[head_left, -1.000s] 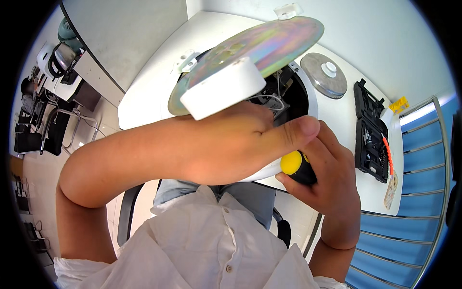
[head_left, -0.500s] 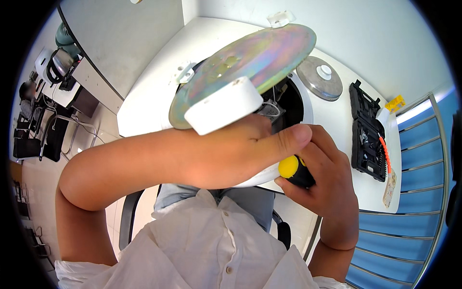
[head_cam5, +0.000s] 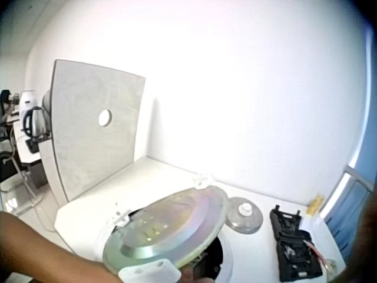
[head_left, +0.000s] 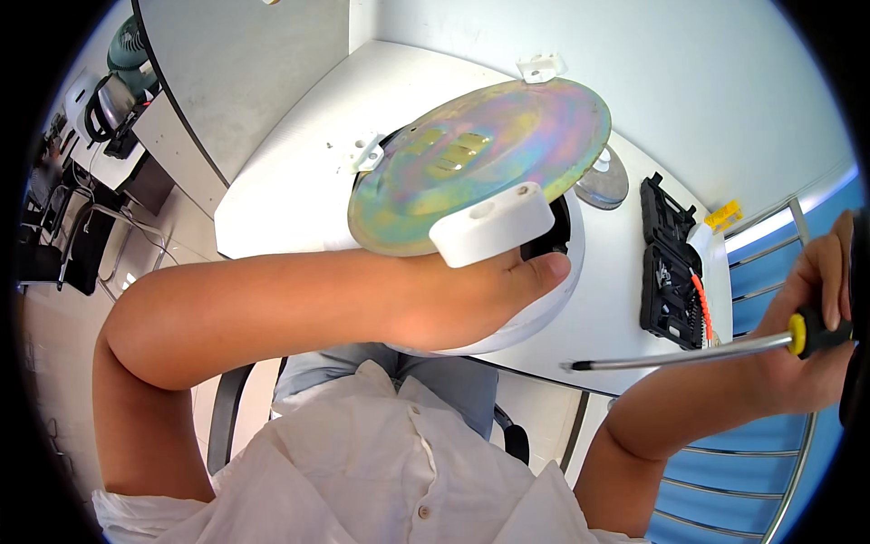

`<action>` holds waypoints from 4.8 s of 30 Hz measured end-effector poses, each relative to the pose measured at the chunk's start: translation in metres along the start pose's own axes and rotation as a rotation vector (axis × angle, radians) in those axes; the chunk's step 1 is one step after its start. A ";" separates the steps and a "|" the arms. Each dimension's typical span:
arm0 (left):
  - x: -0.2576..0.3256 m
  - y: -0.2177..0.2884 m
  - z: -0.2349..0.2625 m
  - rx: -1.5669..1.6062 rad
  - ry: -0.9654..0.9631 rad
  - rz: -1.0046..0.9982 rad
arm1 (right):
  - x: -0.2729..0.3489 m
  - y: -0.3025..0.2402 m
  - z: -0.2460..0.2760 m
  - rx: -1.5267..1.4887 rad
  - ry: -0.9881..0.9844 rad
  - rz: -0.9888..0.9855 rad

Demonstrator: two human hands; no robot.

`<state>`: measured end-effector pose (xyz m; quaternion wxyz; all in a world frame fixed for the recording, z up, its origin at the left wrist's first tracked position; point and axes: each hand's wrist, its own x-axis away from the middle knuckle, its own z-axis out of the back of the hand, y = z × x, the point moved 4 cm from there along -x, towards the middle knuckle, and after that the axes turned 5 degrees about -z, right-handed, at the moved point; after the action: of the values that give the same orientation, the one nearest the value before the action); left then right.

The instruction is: The person uses a screwdriver to attach a circular metal plate to the bottom of a white appliance. They systematically tighten several screws around the perimeter of the plate. After securing the plate, the person flips the appliance upright.

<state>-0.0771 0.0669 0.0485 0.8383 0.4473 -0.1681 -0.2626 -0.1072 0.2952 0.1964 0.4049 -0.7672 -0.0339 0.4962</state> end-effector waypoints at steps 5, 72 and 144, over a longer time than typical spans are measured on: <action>0.002 -0.002 0.000 0.167 0.036 0.076 | 0.010 0.030 -0.003 -0.053 0.016 0.004; 0.002 0.003 0.006 0.263 0.261 -0.031 | -0.066 0.053 -0.083 1.231 -0.102 0.124; -0.005 0.009 -0.006 0.428 0.183 0.074 | -0.073 0.096 -0.068 -0.357 -0.818 -0.029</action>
<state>-0.0755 0.0784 0.0527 0.7451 0.6303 -0.1597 -0.1487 -0.1244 0.1575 0.1991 0.2263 -0.5650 -0.2870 0.7397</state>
